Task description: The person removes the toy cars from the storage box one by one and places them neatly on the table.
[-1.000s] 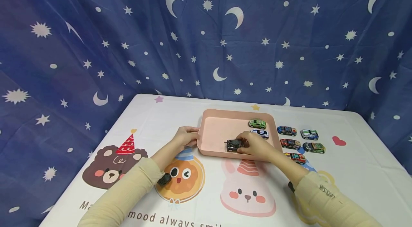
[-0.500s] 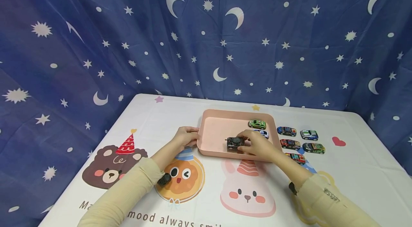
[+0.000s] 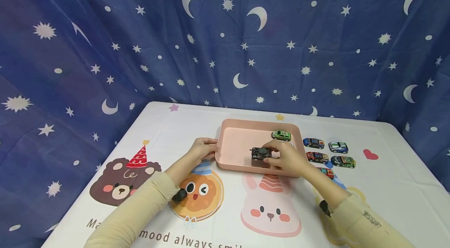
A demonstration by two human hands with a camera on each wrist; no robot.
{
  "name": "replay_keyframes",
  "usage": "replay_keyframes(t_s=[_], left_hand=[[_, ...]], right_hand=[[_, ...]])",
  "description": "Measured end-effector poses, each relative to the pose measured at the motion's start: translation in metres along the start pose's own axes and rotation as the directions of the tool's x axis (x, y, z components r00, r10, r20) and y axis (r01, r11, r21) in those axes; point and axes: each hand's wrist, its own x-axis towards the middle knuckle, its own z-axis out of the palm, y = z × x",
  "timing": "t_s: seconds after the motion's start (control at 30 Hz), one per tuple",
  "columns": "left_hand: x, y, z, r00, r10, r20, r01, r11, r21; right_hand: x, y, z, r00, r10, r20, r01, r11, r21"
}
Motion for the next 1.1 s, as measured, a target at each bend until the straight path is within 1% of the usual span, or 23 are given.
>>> replay_keyframes(t_s=[0.2, 0.47, 0.67, 0.83, 1.1], left_hand=[[-0.002, 0.001, 0.000, 1.000, 0.002, 0.000, -0.002, 1.000, -0.004], [-0.003, 0.002, 0.000, 1.000, 0.001, -0.008, 0.000, 1.000, 0.009], [-0.001, 0.002, 0.001, 1.000, 0.008, -0.003, -0.008, 1.000, 0.016], [-0.001, 0.003, 0.002, 1.000, 0.018, -0.009, -0.018, 0.999, 0.026], [-0.004, 0.005, 0.002, 1.000, 0.005, -0.014, -0.005, 1.000, 0.020]], right_hand=[[-0.006, 0.000, -0.006, 0.999, -0.018, -0.029, 0.019, 1.000, 0.012], [-0.013, -0.002, -0.015, 1.000, 0.010, -0.029, -0.009, 1.000, 0.023], [-0.020, -0.001, -0.022, 0.999, 0.008, -0.037, -0.009, 0.999, -0.031], [-0.031, 0.001, -0.027, 0.999, 0.036, -0.027, -0.038, 0.998, -0.053], [-0.046, 0.008, -0.036, 0.996, 0.079, -0.040, -0.082, 0.994, -0.077]])
